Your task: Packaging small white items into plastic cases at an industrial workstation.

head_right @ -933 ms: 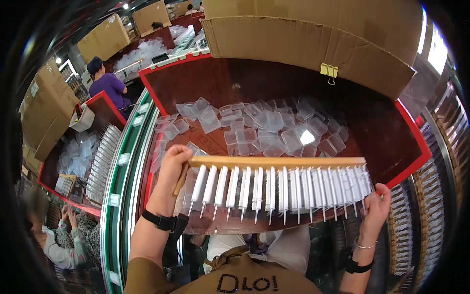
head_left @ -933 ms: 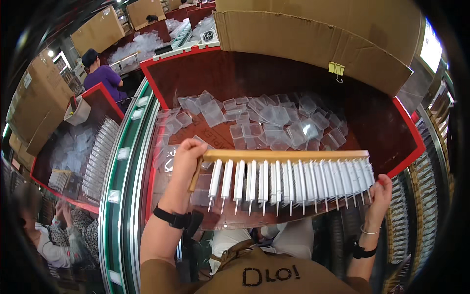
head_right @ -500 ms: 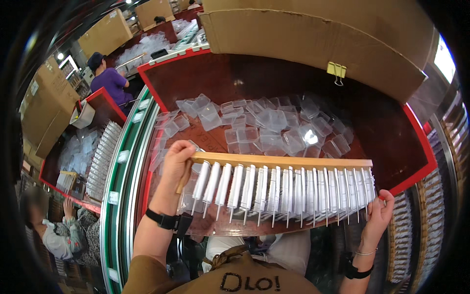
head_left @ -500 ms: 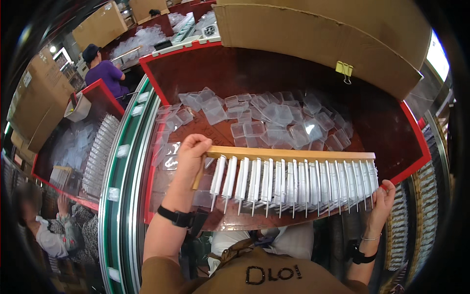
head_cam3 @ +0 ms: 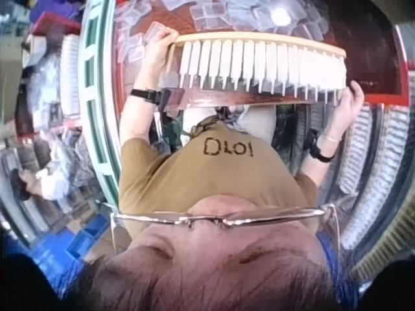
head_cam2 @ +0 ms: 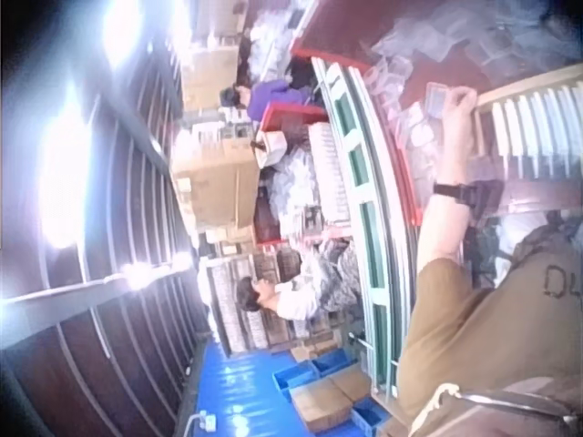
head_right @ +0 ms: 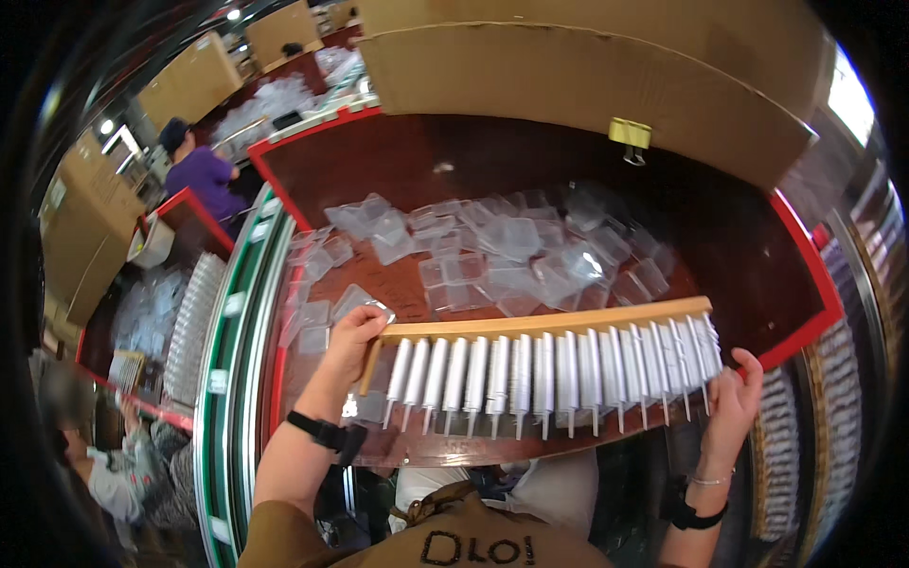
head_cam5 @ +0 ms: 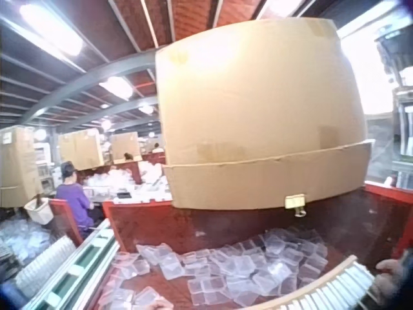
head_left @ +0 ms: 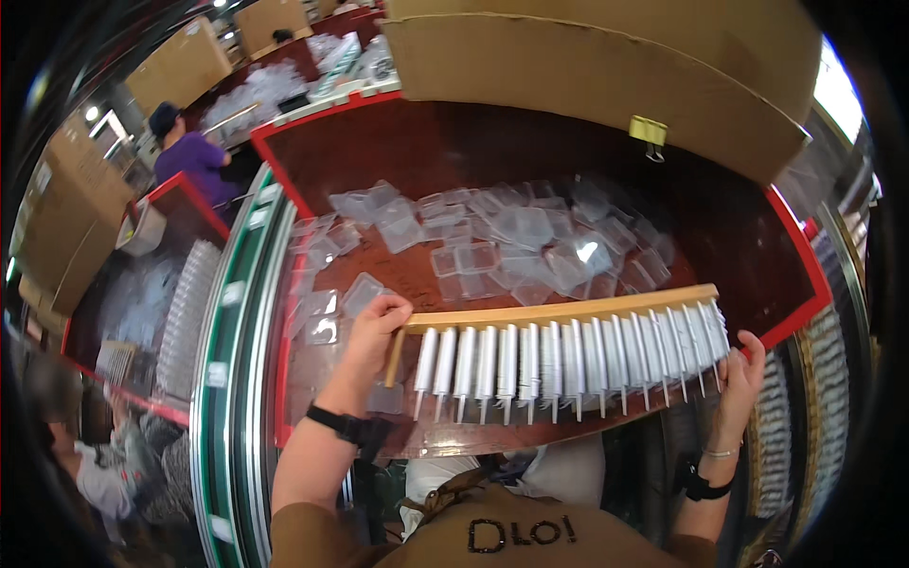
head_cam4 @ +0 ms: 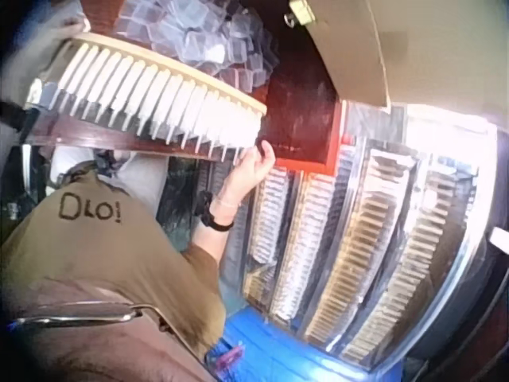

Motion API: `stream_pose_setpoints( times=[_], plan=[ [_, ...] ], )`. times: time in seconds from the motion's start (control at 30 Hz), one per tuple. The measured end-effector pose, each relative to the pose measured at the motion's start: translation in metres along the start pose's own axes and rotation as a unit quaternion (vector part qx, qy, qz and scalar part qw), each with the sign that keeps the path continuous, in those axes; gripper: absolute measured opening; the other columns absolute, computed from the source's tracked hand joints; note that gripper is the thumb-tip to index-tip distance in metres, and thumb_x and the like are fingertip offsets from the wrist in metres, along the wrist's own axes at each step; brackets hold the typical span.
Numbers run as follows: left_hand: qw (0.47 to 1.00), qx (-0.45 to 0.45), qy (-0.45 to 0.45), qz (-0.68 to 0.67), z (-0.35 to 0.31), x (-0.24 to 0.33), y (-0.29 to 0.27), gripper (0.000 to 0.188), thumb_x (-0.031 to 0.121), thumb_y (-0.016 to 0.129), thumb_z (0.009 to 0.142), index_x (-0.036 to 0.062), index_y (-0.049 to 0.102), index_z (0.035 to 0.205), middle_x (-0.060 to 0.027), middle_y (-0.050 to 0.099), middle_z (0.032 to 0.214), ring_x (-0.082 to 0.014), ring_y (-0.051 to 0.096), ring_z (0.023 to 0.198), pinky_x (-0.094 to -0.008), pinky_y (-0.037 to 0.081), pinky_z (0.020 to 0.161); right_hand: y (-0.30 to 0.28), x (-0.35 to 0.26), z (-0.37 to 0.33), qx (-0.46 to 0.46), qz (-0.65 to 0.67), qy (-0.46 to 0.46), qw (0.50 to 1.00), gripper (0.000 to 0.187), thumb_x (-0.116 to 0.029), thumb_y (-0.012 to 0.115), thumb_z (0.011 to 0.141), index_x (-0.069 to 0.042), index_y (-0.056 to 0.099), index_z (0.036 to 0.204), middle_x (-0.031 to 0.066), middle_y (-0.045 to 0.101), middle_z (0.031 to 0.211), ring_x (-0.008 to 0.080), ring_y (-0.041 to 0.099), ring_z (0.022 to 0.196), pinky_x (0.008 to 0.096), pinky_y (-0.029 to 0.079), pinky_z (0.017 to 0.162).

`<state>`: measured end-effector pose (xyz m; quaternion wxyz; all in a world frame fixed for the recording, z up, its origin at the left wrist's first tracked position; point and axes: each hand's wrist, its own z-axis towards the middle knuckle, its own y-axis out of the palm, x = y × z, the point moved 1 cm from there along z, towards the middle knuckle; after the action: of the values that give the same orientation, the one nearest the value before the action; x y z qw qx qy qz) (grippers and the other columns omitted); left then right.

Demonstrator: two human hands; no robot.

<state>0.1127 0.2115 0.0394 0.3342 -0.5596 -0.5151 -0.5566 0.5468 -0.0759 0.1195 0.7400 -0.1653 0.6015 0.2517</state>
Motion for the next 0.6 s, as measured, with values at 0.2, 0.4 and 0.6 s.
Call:
stream_pose_setpoints(
  times=[0.2, 0.4, 0.6],
  plan=[
    [0.84, -0.03, 0.236, 0.487, -0.003, 0.062, 0.027, 0.029, 0.016, 0.063, 0.087, 0.0039, 0.063, 0.113, -0.0119, 0.062, 0.092, -0.0246, 0.059, 0.09, -0.0355, 0.048, 0.075, 0.019, 0.01, 0.004, -0.03, -0.048, 0.026, 0.998, 0.027, 0.002, 0.049, 0.089, -0.004, 0.05, 0.115, -0.0042, 0.045, 0.063, 0.0027, 0.04, 0.055, 0.02, 0.03, 0.049],
    [0.785, -0.185, 0.221, 0.548, 0.001, 0.053, 0.08, 0.03, 0.031, 0.055, 0.093, 0.0044, 0.068, 0.1, -0.0187, 0.064, 0.087, -0.0357, 0.059, 0.083, -0.042, 0.047, 0.075, -0.002, 0.029, 0.005, -0.053, -0.094, -0.004, 0.994, 0.024, 0.0, 0.05, 0.09, -0.002, 0.051, 0.114, -0.0011, 0.048, 0.061, 0.0052, 0.044, 0.055, 0.0235, 0.036, 0.051],
    [0.775, -0.171, 0.203, 0.574, -0.005, 0.055, 0.093, 0.038, 0.034, 0.054, 0.094, -0.0006, 0.065, 0.082, -0.0212, 0.061, 0.075, -0.039, 0.059, 0.074, -0.0438, 0.047, 0.068, -0.01, 0.039, -0.006, -0.09, -0.17, 0.009, 0.981, 0.026, -0.002, 0.052, 0.091, -0.002, 0.052, 0.117, -0.0011, 0.046, 0.062, 0.007, 0.045, 0.059, 0.0256, 0.037, 0.054]
  ],
)
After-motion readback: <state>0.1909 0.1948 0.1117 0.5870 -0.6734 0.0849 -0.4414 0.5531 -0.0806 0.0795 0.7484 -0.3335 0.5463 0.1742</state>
